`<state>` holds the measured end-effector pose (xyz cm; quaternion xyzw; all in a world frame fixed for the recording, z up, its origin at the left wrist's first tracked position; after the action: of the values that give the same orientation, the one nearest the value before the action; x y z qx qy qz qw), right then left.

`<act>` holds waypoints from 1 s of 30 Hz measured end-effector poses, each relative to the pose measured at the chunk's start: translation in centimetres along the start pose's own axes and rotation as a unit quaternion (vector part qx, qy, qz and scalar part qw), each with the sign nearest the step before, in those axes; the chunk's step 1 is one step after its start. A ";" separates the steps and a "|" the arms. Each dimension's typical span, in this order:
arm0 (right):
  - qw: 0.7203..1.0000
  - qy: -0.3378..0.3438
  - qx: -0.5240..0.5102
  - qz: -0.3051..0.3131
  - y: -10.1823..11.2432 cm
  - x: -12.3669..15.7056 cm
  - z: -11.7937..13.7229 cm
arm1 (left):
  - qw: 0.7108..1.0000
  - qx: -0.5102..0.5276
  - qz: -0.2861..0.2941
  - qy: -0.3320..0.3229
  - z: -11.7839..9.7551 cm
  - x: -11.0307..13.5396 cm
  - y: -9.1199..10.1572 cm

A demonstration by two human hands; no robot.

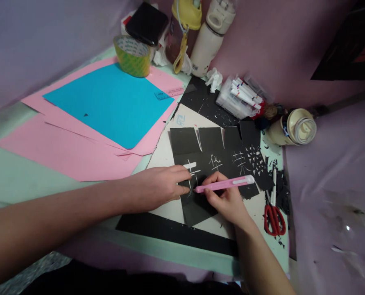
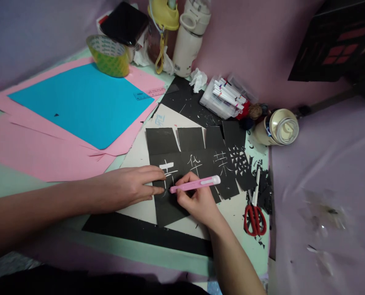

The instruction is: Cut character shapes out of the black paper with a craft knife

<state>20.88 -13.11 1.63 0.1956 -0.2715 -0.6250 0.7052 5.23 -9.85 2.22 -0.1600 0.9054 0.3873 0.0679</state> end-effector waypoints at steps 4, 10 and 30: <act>1.000 -0.011 -0.003 0.001 0.0 0.0 -0.1 | 1.000 0.006 -0.004 0.001 -0.1 0.0 0.1; 0.999 -0.029 -0.034 0.018 -0.1 0.0 -0.5 | 1.000 0.007 -0.003 -0.002 -0.2 -0.1 0.2; 1.000 -0.020 -0.017 0.016 0.0 0.3 -0.4 | 1.000 0.002 0.008 0.011 -0.1 -0.1 0.2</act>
<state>21.17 -13.43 1.35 0.1666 -0.2783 -0.6217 0.7129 5.24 -9.76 2.43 -0.1567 0.9080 0.3845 0.0555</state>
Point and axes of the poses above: each hand's wrist, its own x-axis away from the middle knuckle, its own y-axis out of the back of the hand, z = x × y, the point moved 7 cm from there along -x, towards the middle knuckle, and after that the axes turned 15 degrees about x, right-handed, at the moved point
